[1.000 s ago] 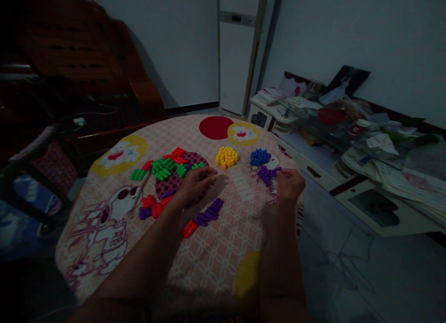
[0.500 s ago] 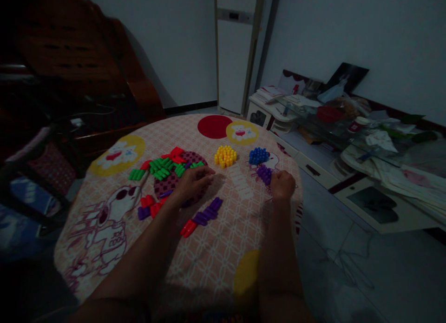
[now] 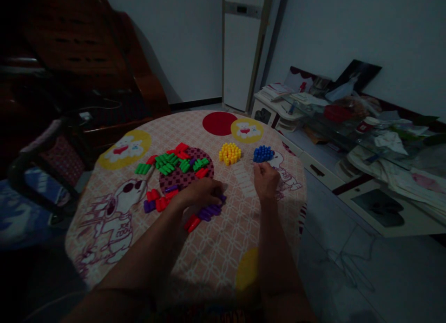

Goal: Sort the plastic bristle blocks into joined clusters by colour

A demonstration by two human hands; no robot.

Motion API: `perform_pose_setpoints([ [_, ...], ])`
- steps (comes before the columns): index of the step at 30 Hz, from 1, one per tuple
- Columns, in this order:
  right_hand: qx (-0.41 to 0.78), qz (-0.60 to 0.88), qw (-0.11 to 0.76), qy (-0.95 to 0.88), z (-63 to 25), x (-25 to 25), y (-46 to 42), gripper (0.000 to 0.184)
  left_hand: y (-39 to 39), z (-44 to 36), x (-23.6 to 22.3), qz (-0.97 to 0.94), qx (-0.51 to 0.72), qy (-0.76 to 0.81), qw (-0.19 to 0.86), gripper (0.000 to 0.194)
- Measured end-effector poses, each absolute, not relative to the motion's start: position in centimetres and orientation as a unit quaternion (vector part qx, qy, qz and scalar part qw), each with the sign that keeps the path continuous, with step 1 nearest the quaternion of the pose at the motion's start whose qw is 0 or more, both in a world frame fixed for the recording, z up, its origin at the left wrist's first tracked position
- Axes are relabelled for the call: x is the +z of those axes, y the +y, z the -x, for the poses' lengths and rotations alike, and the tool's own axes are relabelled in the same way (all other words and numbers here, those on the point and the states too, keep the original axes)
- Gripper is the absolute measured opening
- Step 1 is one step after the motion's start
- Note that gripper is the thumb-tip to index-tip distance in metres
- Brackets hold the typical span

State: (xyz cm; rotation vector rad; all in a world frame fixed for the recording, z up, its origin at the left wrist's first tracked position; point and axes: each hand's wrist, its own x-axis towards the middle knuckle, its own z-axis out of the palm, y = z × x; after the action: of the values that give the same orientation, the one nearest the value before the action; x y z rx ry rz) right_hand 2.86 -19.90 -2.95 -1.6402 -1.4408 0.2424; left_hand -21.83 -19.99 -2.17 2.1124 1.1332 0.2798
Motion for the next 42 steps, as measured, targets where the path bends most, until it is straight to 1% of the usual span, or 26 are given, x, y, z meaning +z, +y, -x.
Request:
perform_pose_setpoints([
  [3,0.13,0.629,0.447,-0.623,-0.5,-3.2,-19.9,0.029,-20.3,21.0,-2.5,-0.823,0.114,0.433,0.35,0.022],
  [5,0.178,0.603,0.422,-0.653,0.7,-3.3,-20.0,0.027,-20.1,20.8,-2.6,-0.821,0.126,0.419,0.367,0.02],
  [8,0.277,0.562,0.399,-0.67,2.0,-3.5,-20.3,0.024,-19.5,21.2,-2.7,-0.797,0.183,0.447,0.364,0.01],
  [11,0.358,0.511,0.391,-0.676,2.8,-3.5,-20.5,0.025,-18.7,21.6,-2.9,-0.762,0.256,0.483,0.346,0.015],
  [15,0.384,0.493,0.388,-0.677,3.3,-3.5,-20.5,0.023,-18.5,21.5,-3.7,-0.742,0.298,0.482,0.359,0.027],
  [20,0.414,0.486,0.383,-0.667,2.7,-3.5,-20.5,0.015,-19.0,20.6,-3.9,-0.749,0.296,0.462,0.371,0.035],
  [23,0.363,0.539,0.377,-0.66,1.1,-3.4,-20.2,0.01,-19.1,20.7,-3.5,-0.751,0.307,0.462,0.358,0.04],
  [27,0.194,0.677,0.381,-0.6,-1.7,-3.5,-19.5,0.011,-18.8,21.4,-3.4,-0.748,0.323,0.467,0.343,0.036],
  [30,0.076,0.742,0.351,-0.566,-3.3,-3.8,-19.2,0.014,-18.6,21.6,-3.6,-0.752,0.318,0.466,0.341,0.034],
  [32,0.023,0.765,0.321,-0.557,-3.8,-4.0,-19.2,0.016,-18.6,21.4,-3.7,-0.757,0.314,0.459,0.343,0.035],
  [35,-0.021,0.787,0.275,-0.552,-4.0,-4.0,-19.3,0.018,-18.5,21.3,-3.9,-0.763,0.306,0.453,0.344,0.036],
  [38,-0.035,0.797,0.249,-0.549,-3.9,-4.0,-19.4,0.018,-18.3,21.9,-3.7,-0.762,0.301,0.47,0.329,0.035],
  [40,-0.04,0.799,0.243,-0.548,-3.9,-4.0,-19.4,0.017,-18.2,22.5,-3.5,-0.764,0.283,0.481,0.323,0.031],
  [42,-0.045,0.801,0.247,-0.544,-3.9,-4.0,-19.4,0.017,-18.2,23.1,-3.1,-0.778,0.241,0.479,0.326,0.023],
])
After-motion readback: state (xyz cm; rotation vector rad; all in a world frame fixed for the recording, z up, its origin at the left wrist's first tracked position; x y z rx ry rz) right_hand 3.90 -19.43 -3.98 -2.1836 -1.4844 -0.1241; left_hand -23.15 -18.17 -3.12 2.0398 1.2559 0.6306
